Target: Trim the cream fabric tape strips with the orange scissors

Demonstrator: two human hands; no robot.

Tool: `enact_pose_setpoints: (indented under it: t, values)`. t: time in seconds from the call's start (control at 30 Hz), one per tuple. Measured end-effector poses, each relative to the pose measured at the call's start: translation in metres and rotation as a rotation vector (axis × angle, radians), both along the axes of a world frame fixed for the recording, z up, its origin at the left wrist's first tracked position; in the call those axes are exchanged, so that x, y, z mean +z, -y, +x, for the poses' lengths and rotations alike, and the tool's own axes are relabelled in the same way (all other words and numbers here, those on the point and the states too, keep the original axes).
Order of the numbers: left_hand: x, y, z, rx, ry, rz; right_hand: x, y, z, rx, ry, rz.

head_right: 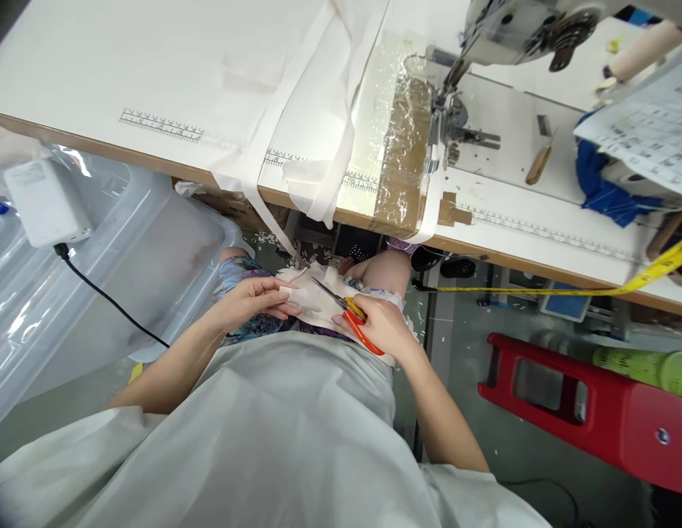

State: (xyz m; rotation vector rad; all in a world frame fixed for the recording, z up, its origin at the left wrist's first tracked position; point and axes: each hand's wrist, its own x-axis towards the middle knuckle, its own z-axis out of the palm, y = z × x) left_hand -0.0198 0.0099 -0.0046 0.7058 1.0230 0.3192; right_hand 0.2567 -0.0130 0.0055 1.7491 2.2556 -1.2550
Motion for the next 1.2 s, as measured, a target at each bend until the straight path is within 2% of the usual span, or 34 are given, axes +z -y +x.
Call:
enact_pose_setpoints:
  t: [0.07, 0.2, 0.27, 0.3, 0.37, 0.43, 0.53, 0.6, 0.63, 0.7, 0.83, 0.87, 0.93, 1.0, 1.07, 1.1, 1.2]
  values:
    - [-0.005, -0.005, -0.005, -0.037, -0.161, 0.221, -0.003, 0.008, 0.009, -0.085, -0.070, -0.012]
    - [-0.015, -0.026, 0.005, 0.048, -0.653, 0.873, -0.003, 0.020, 0.013, -0.211, -0.183, -0.048]
    - [-0.019, -0.039, 0.021, 0.093, -0.690, 1.099, -0.001, 0.021, 0.011, -0.245, -0.223, -0.042]
    - [-0.021, -0.044, 0.028, 0.107, -0.647, 1.155, 0.000, 0.021, 0.010, -0.254, -0.240, -0.029]
    - [-0.027, -0.050, 0.036, 0.133, -0.529, 1.128, 0.003, 0.020, 0.011, -0.264, -0.259, 0.008]
    - [-0.038, -0.047, 0.029, 0.178, -0.524, 0.957, 0.006, 0.021, 0.015, -0.286, -0.252, 0.033]
    - [-0.058, -0.026, -0.006, 0.238, -0.826, 0.628, 0.007, 0.026, 0.027, -0.342, -0.229, 0.027]
    - [-0.066, -0.007, -0.030, 0.238, -0.977, 0.523, 0.005, 0.029, 0.031, -0.366, -0.226, -0.005]
    - [-0.065, 0.002, -0.038, 0.227, -0.988, 0.500, 0.003, 0.031, 0.031, -0.367, -0.223, -0.024]
    - [-0.055, 0.016, -0.041, 0.185, -0.835, 0.443, -0.001, 0.031, 0.026, -0.343, -0.216, -0.066]
    - [-0.011, 0.023, -0.013, 0.028, -0.225, 0.264, -0.003, 0.025, 0.005, -0.220, -0.220, -0.138]
    - [-0.001, 0.022, -0.005, -0.018, -0.179, 0.286, -0.003, 0.022, 0.001, -0.188, -0.220, -0.147]
    - [0.013, 0.017, 0.006, -0.074, -0.236, 0.458, 0.001, 0.016, -0.005, -0.134, -0.216, -0.155]
    - [0.020, 0.014, 0.012, -0.074, -0.332, 0.667, 0.005, 0.011, -0.007, -0.090, -0.214, -0.169]
    - [0.023, 0.011, 0.013, -0.053, -0.313, 0.718, 0.008, 0.005, -0.007, -0.048, -0.226, -0.195]
    - [0.025, 0.010, 0.014, -0.052, -0.266, 0.652, 0.009, 0.002, -0.007, -0.026, -0.239, -0.214]
    - [0.029, 0.007, 0.015, -0.064, -0.085, 0.305, 0.008, -0.006, -0.007, 0.036, -0.296, -0.282]
